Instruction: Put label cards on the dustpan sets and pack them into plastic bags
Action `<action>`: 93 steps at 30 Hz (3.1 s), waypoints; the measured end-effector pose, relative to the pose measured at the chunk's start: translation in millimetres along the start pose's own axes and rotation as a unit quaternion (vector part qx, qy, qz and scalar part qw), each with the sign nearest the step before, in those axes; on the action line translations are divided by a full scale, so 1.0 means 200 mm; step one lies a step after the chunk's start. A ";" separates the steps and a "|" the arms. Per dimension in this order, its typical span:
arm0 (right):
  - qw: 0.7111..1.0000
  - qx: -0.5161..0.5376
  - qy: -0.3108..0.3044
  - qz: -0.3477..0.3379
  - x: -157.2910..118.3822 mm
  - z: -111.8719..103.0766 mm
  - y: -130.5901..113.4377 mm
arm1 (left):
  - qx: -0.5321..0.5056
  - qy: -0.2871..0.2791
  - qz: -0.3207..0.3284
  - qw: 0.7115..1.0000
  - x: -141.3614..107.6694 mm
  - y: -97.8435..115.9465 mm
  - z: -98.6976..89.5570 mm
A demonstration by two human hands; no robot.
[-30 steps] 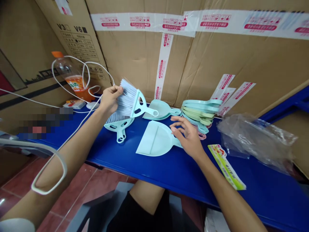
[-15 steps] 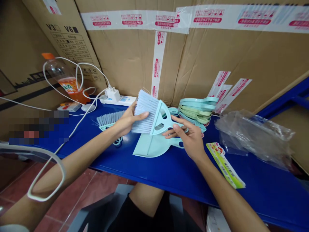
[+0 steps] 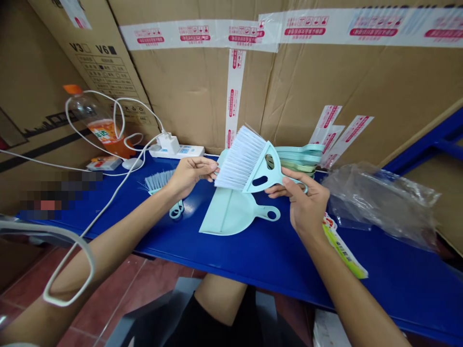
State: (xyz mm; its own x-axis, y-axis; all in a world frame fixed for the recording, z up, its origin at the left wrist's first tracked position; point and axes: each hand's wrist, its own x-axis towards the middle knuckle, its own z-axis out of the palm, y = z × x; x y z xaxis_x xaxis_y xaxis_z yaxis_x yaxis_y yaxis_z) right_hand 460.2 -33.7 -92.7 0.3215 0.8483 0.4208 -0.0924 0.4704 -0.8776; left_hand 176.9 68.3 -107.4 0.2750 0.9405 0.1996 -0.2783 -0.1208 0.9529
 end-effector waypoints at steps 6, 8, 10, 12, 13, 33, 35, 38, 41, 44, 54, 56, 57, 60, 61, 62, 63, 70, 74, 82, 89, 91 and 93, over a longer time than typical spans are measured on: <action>0.987 -0.029 -0.059 0.146 0.05 -0.06 -0.02 | 0.032 0.003 -0.030 0.999 0.01 -0.01 -0.04; 0.970 -0.048 -0.108 0.213 0.05 -0.06 0.00 | 0.072 -0.015 -0.053 0.996 0.02 -0.04 -0.03; 0.952 -0.070 -0.149 0.260 0.05 -0.06 0.03 | 0.129 -0.038 -0.061 0.989 0.02 -0.08 -0.03; 0.938 -0.117 -0.188 0.267 0.04 -0.07 0.05 | 0.204 -0.057 -0.049 0.976 0.02 -0.13 -0.04; 0.933 -0.155 -0.207 0.249 0.04 -0.09 0.06 | 0.242 -0.063 -0.037 0.968 0.02 -0.15 -0.04; 0.815 -0.376 -0.410 0.161 0.11 -0.24 0.05 | 0.242 -0.122 -0.099 0.957 -0.01 -0.14 -0.11; 0.813 -0.317 -0.430 0.233 0.11 -0.23 0.05 | 0.215 -0.123 -0.123 0.961 0.00 -0.13 -0.11; 0.832 -0.227 -0.397 0.313 0.10 -0.22 0.04 | 0.208 -0.116 -0.138 0.961 0.00 -0.12 -0.11; 0.869 -0.169 -0.326 0.331 0.10 -0.21 0.02 | 0.229 -0.104 -0.117 0.961 0.01 -0.09 -0.09; 0.915 -0.115 -0.264 0.284 0.11 -0.20 0.03 | 0.181 -0.081 -0.072 0.977 0.01 -0.04 -0.07; 0.966 -0.007 -0.168 0.199 0.08 -0.14 0.11 | 0.098 -0.056 -0.067 0.991 -0.02 -0.04 -0.02; 0.964 -0.007 -0.172 0.203 0.07 -0.12 0.11 | 0.069 -0.086 -0.055 0.992 -0.03 -0.05 0.00; 0.963 -0.006 -0.174 0.206 0.06 -0.11 0.12 | 0.057 -0.094 -0.045 0.993 -0.03 -0.05 0.01; 0.961 -0.003 -0.170 0.216 0.04 -0.08 0.14 | 0.039 -0.086 -0.023 0.995 -0.03 -0.06 0.03; 0.962 -0.003 -0.166 0.216 0.04 -0.07 0.15 | 0.038 -0.079 -0.019 0.996 -0.03 -0.07 0.03; 0.963 -0.004 -0.163 0.215 0.03 -0.06 0.16 | 0.037 -0.073 -0.015 0.996 -0.03 -0.07 0.03; 0.964 -0.008 -0.159 0.212 0.03 -0.05 0.16 | 0.038 -0.068 -0.012 0.997 -0.03 -0.07 0.03; 0.974 -0.031 -0.131 0.181 0.03 -0.06 0.19 | 0.042 -0.042 0.001 0.998 -0.05 -0.06 0.05; 0.976 -0.027 -0.128 0.173 0.02 -0.05 0.17 | 0.046 -0.027 0.005 0.999 -0.05 -0.06 0.05; 0.979 -0.001 -0.110 0.173 0.01 -0.02 0.17 | 0.058 -0.035 0.032 0.997 -0.04 -0.07 0.03; 0.984 0.005 -0.105 0.145 0.00 -0.01 0.17 | 0.073 -0.040 0.072 0.994 -0.02 -0.08 0.03; 0.986 -0.004 -0.099 0.132 -0.01 -0.01 0.17 | 0.073 -0.050 0.081 0.993 -0.01 -0.09 0.02; 0.989 -0.016 -0.090 0.119 -0.01 -0.01 0.18 | 0.083 -0.056 0.087 0.991 -0.01 -0.10 0.01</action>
State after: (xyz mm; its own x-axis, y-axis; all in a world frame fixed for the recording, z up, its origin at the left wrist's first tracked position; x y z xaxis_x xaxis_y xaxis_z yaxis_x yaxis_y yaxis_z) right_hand 458.6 -18.8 -124.6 0.1219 0.9648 0.2329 -0.1138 0.2467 -0.9624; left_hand 184.6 68.8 -125.1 0.3384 0.8607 0.3802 -0.1774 -0.3385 0.9241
